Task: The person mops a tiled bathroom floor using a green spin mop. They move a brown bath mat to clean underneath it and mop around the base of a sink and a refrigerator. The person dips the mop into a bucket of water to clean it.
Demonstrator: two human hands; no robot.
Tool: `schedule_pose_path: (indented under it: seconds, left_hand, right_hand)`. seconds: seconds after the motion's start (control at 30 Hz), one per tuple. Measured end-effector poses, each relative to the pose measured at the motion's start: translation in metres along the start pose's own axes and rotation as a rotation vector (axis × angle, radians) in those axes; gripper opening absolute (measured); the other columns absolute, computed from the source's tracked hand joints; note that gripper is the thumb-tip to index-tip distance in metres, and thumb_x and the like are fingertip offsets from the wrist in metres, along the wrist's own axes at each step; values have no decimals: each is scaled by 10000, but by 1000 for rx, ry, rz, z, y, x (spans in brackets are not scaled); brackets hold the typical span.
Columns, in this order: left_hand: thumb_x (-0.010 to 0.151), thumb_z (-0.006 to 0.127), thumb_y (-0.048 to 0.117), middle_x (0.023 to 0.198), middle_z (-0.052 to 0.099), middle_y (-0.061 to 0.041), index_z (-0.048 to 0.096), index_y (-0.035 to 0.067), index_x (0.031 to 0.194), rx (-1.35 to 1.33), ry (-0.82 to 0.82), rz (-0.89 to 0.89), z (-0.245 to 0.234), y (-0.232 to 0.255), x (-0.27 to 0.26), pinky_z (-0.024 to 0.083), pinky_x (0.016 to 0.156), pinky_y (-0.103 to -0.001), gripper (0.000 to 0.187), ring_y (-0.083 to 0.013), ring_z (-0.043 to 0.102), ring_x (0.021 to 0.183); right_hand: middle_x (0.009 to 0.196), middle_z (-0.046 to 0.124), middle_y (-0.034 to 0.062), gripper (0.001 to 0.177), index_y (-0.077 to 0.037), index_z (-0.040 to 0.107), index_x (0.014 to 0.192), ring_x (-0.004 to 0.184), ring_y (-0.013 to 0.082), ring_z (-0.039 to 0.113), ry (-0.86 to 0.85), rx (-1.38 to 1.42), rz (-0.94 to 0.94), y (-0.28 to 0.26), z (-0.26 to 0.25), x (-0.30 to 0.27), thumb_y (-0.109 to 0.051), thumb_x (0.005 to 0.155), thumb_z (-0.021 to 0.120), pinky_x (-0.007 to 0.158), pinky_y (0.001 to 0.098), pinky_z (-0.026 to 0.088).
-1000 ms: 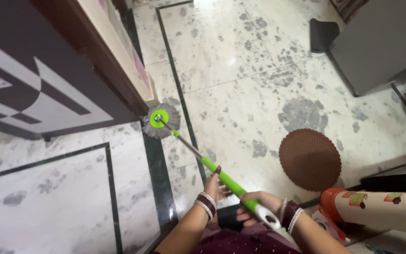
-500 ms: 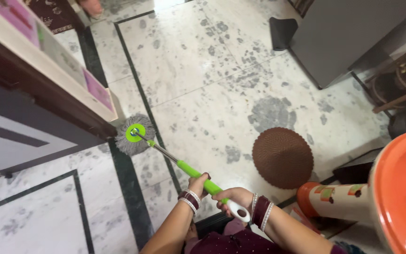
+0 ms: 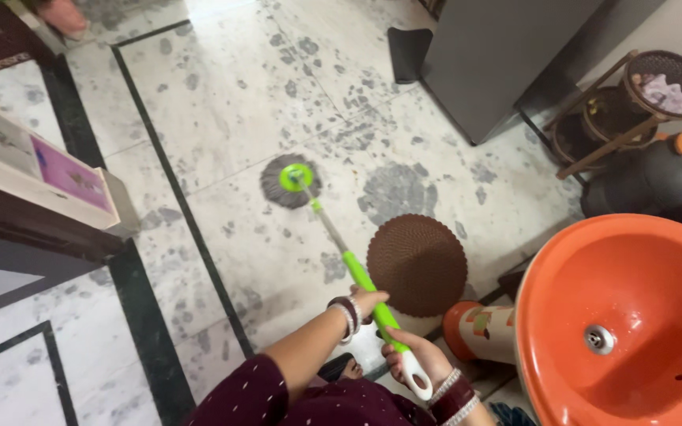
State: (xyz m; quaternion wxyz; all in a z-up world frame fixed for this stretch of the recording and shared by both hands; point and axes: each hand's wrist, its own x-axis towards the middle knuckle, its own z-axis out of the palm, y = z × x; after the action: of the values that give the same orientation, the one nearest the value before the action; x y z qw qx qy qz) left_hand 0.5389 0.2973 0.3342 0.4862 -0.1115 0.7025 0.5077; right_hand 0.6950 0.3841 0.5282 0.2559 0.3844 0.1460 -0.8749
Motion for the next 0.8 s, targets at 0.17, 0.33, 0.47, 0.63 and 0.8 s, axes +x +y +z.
schedule_pose_path:
  seconds: [0.17,0.33,0.47,0.63,0.8]
  left_hand:
    - [786,791,458,1137,647,-275,252,-157,1412,347,-196,80,63,10,19,558,661,-392,1029,-298,696,851]
    - [815,791,356,1027,654,-261,529,-115,1219,383,-290,287,79,9,28,554,630,-381,673,-287,676,781]
    - [789,738,104,837,643,-218,494,-71,1134,-207,-162,-32,78,1,8,566,508,-428,458,-306,674,625]
    - [831,696,18,760,622,-157,393,68,1108,-377,-81,-63,38,36,11,527,490,-435,413,-280,627,566]
    - [838,671,41,659,603,-109,627,-16,951,-470,-53,-15,-52,61,21,503,439,-374,135,-230,600,495]
  right_hand:
    - [735,525,-18,237,-114,486,1027,550,69,503,38,210,-120,1,-35,-20,-303,954,608,461,221,465]
    - [649,481,-27,255,-124,481,992,481,87,455,109,197,-240,29,-39,2,-287,915,661,413,235,421]
    - [621,452,-47,154,-150,513,900,483,78,417,232,50,-136,31,-14,32,-171,873,663,456,257,398]
    - [620,444,-28,238,-109,465,746,511,101,442,84,2,-5,3,8,71,-126,916,631,511,280,432]
    - [624,497,-3,179,-83,505,749,517,128,487,81,-135,-17,1,86,110,-113,896,602,522,290,476]
